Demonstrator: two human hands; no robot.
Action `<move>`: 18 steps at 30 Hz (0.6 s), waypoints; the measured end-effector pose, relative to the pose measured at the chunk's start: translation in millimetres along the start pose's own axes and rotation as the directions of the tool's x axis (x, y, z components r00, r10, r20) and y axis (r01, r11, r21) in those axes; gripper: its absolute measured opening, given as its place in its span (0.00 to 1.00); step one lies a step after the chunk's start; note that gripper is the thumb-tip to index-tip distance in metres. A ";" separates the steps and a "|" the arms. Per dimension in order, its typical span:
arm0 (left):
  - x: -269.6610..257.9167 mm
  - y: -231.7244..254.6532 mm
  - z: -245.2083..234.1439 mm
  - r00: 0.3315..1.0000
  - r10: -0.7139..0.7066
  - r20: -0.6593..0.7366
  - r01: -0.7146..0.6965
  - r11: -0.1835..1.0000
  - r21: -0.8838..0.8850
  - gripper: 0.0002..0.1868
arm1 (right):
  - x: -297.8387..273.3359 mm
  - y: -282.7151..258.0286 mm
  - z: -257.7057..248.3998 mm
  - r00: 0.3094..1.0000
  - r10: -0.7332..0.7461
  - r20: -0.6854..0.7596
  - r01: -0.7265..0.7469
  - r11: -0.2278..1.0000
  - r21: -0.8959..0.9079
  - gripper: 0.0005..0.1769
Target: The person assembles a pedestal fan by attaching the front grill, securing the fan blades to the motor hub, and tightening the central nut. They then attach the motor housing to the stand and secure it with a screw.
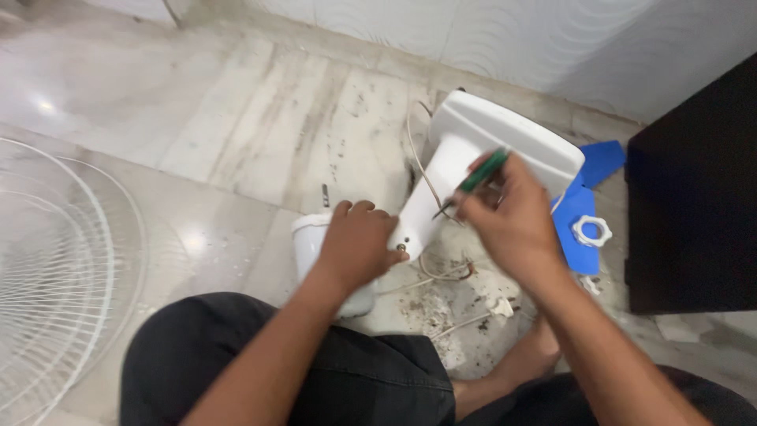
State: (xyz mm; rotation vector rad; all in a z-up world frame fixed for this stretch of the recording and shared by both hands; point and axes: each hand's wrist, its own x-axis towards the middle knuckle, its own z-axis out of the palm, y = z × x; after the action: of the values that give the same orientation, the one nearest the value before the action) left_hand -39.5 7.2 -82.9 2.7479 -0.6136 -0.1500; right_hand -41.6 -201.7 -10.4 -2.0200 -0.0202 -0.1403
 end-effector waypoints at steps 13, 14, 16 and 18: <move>-15.3 14.7 12.6 0.966 -0.081 -0.246 0.022 0.972 -0.232 0.14 | -22.6 19.2 32.4 0.987 -0.033 0.155 0.049 0.994 -0.101 0.13; -12.3 15.0 11.8 0.969 -0.071 -0.236 0.010 0.968 -0.249 0.14 | -21.0 17.9 32.7 0.984 -0.029 0.174 0.053 0.990 -0.133 0.14; -5.9 14.6 10.5 0.974 -0.044 -0.223 -0.017 0.965 -0.263 0.14 | -16.8 16.6 32.4 0.977 -0.017 0.212 0.060 0.978 -0.200 0.15; -1.8 14.6 10.7 0.976 -0.014 -0.217 -0.044 0.965 -0.260 0.14 | -11.6 17.3 34.0 0.970 -0.044 0.237 0.092 0.976 -0.196 0.14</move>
State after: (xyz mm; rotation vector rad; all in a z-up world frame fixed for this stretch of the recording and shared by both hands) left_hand -48.7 -7.6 -88.1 2.4577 -0.5140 0.0690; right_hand -48.7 -178.2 -41.8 -2.2343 -0.2319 0.0540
